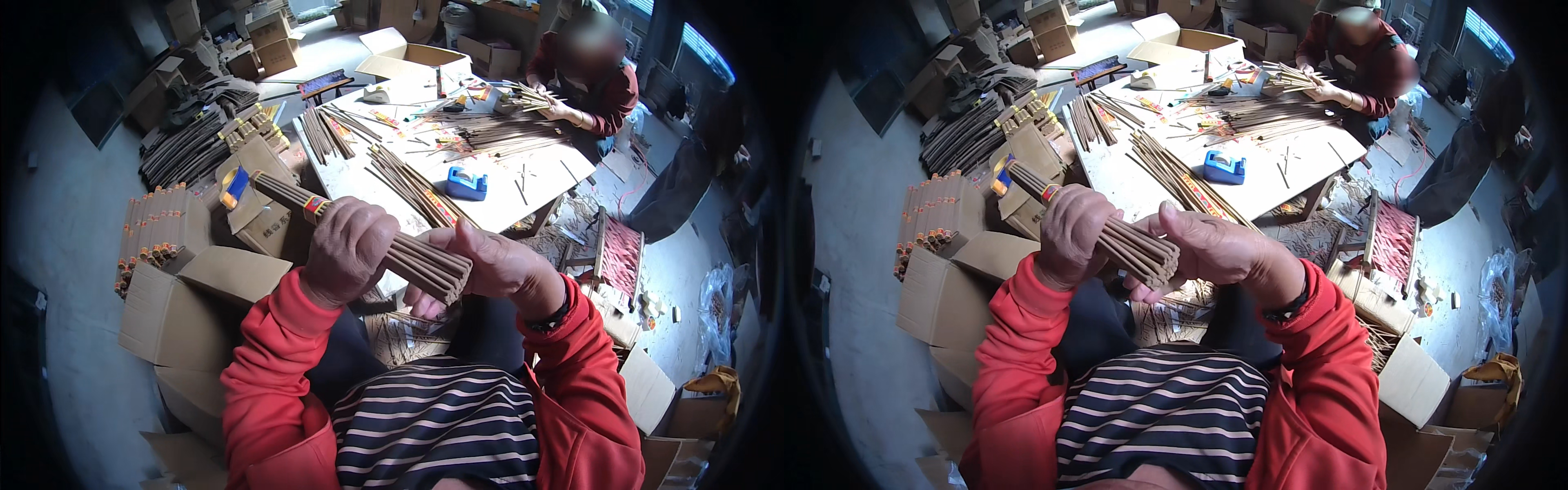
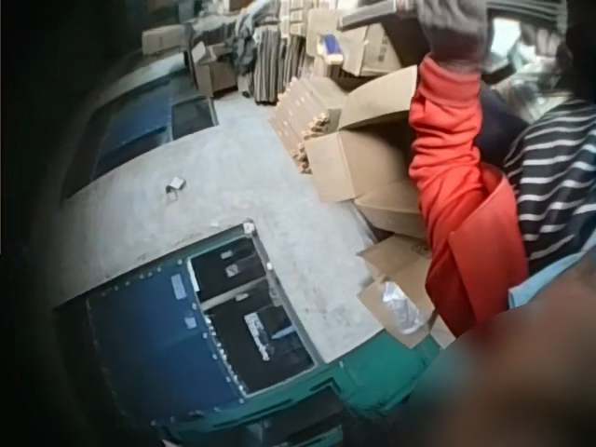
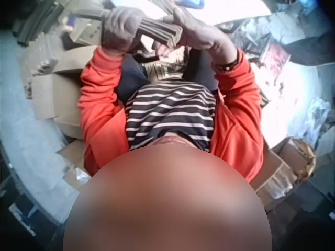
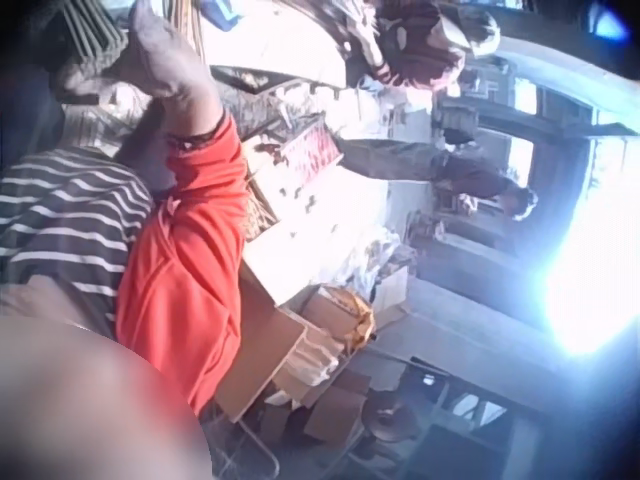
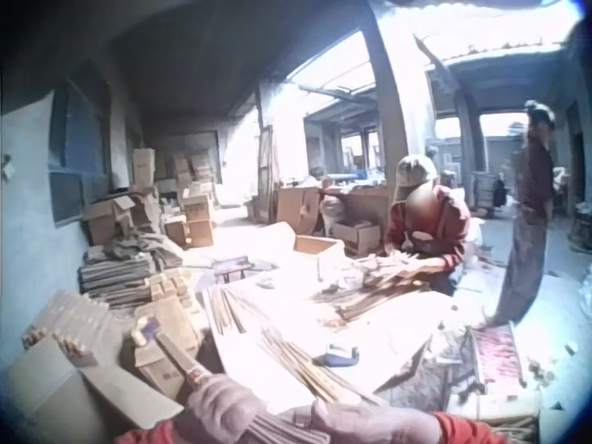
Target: The person gathers thin wooden sticks, aligns them into bundles, and secures each bundle with a small paper wrapper. They then use scissors to trim the ends of the bundles and place the finished bundles on the table.
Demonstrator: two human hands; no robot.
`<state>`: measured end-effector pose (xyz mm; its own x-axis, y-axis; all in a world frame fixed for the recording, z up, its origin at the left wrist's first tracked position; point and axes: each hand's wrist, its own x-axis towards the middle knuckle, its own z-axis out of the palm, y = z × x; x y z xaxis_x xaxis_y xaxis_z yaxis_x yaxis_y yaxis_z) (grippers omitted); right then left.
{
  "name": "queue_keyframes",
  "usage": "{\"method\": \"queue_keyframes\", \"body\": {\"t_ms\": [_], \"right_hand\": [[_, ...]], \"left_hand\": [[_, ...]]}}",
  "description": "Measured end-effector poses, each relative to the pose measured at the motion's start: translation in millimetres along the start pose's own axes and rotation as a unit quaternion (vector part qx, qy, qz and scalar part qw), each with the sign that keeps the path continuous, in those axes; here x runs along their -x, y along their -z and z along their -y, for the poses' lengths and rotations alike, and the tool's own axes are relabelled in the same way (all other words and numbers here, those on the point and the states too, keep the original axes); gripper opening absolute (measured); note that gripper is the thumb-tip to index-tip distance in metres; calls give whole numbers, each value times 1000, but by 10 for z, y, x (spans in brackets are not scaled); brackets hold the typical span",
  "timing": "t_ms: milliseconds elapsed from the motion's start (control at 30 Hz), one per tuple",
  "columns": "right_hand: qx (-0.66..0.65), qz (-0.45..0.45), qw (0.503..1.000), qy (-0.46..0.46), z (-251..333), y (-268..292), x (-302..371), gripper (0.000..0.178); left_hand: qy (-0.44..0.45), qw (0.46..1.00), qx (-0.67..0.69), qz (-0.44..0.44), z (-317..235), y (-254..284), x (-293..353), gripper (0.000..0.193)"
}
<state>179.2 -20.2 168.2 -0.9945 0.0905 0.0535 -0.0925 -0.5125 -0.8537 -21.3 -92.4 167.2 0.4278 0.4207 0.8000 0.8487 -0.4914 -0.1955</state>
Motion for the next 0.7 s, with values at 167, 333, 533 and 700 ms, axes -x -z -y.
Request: {"method": "queue_keyframes", "body": {"t_ms": [167,333,533,700], "right_hand": [[23,-151,983,99,27,201,-24,44],[16,-213,974,73,-144,227,-86,26],[31,-249,965,79,-213,337,-112,19],[32,-247,965,82,-216,370,-118,19]], "left_hand": [[334,863,322,-199,63,73,-264,9],[380,797,425,-200,125,-240,-230,11],[390,797,425,-179,164,-469,-138,13],[365,804,421,-207,123,-310,-328,13]]}}
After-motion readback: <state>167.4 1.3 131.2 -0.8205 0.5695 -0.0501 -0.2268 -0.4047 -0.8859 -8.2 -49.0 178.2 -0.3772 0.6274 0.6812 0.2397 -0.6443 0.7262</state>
